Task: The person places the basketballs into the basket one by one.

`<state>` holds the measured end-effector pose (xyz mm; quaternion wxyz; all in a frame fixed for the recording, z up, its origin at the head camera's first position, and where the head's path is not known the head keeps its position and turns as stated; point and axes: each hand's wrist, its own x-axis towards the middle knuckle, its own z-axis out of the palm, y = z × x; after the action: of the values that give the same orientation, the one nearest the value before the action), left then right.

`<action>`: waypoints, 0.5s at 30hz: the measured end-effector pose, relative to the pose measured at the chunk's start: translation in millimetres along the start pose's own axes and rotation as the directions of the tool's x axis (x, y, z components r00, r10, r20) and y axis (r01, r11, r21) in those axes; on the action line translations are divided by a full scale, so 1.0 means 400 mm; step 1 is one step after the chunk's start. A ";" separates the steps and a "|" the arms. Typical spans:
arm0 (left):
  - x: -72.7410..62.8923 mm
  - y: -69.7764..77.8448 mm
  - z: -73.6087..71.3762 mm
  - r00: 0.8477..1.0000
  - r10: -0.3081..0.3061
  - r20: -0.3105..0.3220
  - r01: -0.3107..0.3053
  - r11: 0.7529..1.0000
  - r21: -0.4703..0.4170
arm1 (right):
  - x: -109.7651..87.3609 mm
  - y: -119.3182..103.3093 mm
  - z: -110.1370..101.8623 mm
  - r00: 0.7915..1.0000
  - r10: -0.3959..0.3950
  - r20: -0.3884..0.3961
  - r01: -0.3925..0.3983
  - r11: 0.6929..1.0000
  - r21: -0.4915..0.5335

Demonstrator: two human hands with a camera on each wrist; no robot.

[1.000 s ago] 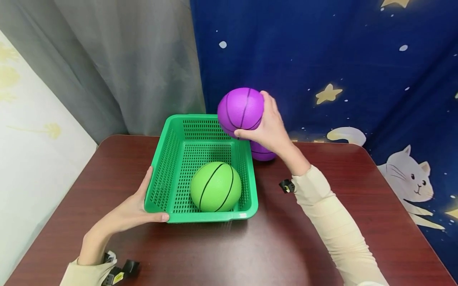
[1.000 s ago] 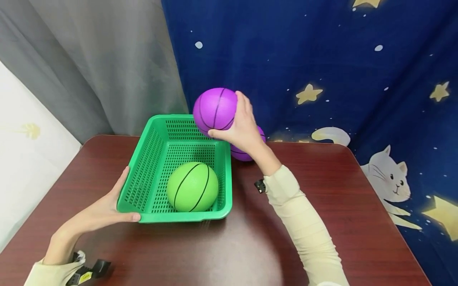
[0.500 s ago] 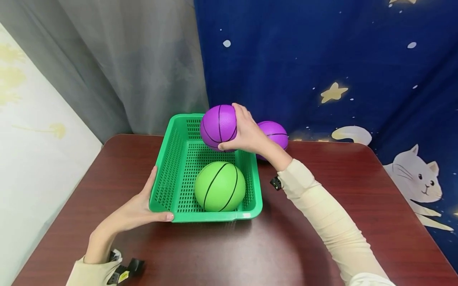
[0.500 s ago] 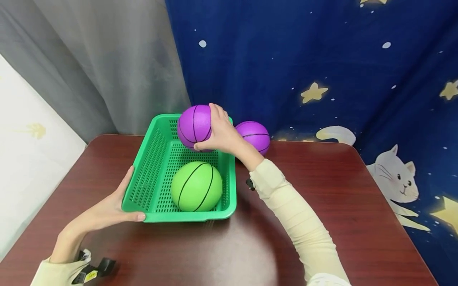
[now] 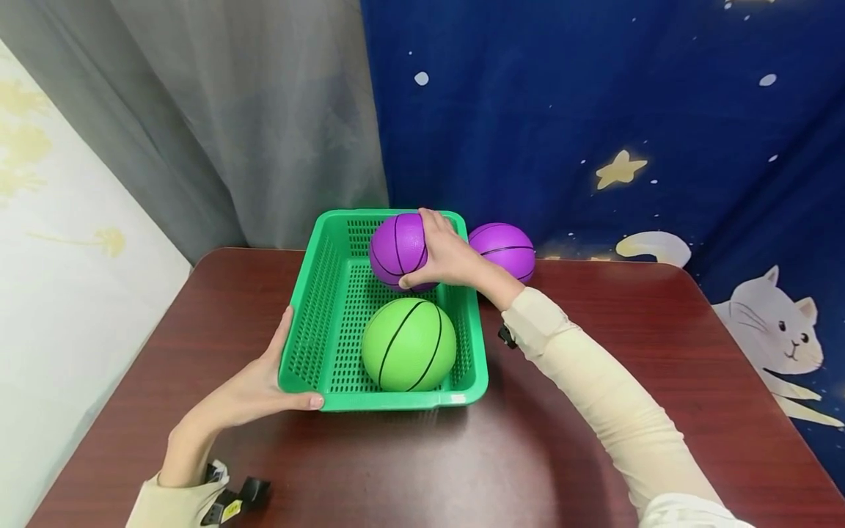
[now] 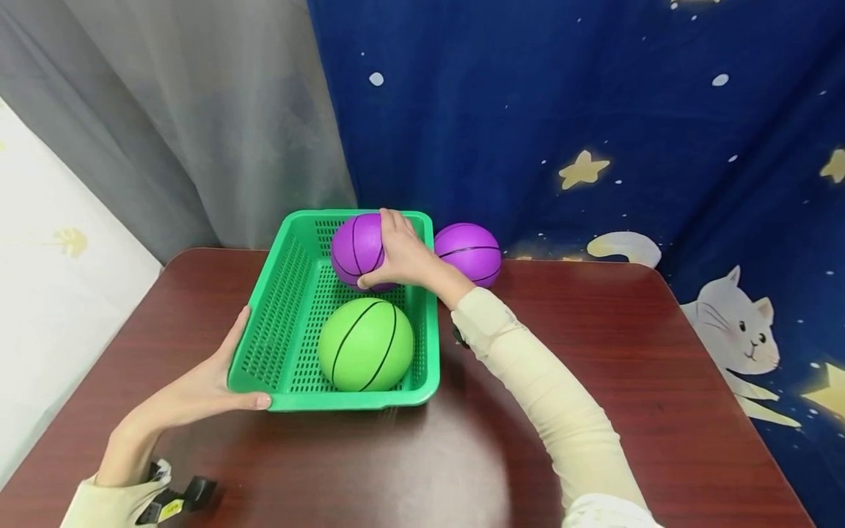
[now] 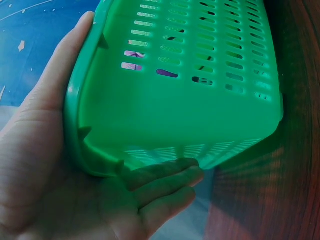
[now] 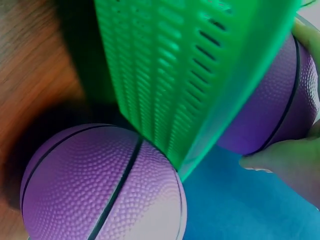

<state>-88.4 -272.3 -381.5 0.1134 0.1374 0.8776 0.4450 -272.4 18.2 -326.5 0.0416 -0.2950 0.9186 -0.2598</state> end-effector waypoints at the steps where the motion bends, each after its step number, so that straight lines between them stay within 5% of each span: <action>1: -0.001 -0.001 0.001 1.000 -0.001 -0.001 0.001 1.000 -0.005 | 0.002 0.002 0.005 1.000 -0.004 0.004 0.004 1.000 0.000; 15: -0.001 0.002 0.000 1.000 -0.008 0.001 0.008 1.000 -0.007 | 0.010 0.041 0.048 0.982 0.097 0.165 -0.083 0.993 -0.086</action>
<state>-88.1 -272.2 -380.9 0.1161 0.1337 0.8766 0.4474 -280.0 18.6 -350.9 0.1192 -0.2755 0.9337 -0.1951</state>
